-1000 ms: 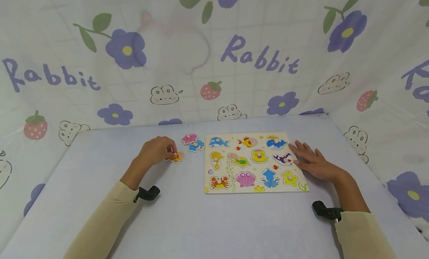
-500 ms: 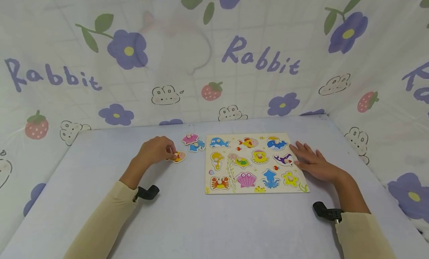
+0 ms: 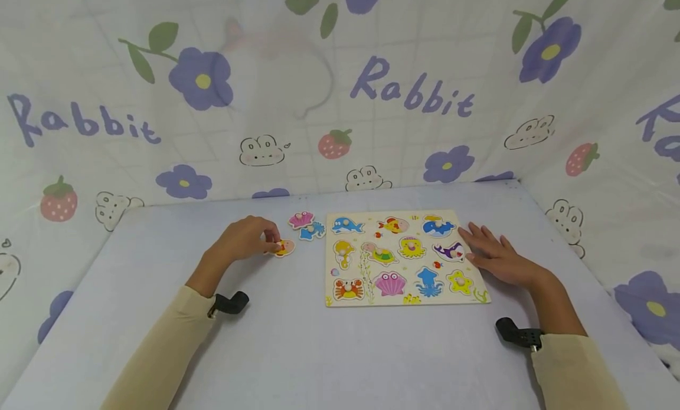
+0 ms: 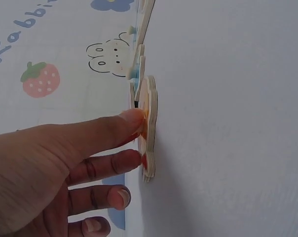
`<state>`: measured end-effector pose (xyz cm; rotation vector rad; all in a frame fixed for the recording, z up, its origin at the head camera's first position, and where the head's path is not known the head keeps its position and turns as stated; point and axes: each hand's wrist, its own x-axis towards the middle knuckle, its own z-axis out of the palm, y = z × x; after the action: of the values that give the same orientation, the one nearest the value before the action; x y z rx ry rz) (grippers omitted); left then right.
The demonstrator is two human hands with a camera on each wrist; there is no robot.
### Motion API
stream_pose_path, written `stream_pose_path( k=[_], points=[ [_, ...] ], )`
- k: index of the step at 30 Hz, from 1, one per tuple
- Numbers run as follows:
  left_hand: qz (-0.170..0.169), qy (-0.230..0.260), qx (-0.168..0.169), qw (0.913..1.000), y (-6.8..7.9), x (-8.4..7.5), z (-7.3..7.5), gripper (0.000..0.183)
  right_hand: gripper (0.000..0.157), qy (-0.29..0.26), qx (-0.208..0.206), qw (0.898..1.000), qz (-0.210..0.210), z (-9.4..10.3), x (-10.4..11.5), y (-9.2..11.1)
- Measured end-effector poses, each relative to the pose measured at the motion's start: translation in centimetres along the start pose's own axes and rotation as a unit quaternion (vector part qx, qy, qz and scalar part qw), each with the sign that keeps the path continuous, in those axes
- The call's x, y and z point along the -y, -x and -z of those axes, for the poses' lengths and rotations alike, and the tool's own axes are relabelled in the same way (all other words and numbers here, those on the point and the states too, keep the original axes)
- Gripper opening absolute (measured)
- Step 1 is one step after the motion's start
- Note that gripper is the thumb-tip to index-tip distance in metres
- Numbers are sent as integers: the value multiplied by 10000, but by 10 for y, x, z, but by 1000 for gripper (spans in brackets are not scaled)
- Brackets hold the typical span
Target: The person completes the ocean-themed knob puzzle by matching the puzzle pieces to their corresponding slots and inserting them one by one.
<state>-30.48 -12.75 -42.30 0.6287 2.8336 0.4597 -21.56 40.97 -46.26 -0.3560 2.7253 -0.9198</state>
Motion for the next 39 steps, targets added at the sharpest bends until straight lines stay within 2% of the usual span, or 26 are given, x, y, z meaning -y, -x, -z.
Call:
stream_pose_path(
  k=[6, 14, 22, 31, 39],
  points=[
    [-237, -90, 50, 9997, -2, -2, 4, 15, 69, -24, -33, 10000, 18, 2, -1, 3],
    [-632, 29, -200, 9978, -7, -15, 13, 16, 68, -17, -74, 10000, -15, 6, 0, 1],
    [-884, -42, -186, 9959, -20, -46, 8, 21, 68, 41, -61, 10000, -59, 6, -5, -4],
    [-941, -181, -425, 9945, -49, -85, -2, 20, 68, 29, -65, 9999, -86, 2, -4, -3],
    [-1017, -137, -425, 9938, -78, -122, -12, 22, 69, 50, -104, 9999, -57, 0, -1, -2]
  ],
)
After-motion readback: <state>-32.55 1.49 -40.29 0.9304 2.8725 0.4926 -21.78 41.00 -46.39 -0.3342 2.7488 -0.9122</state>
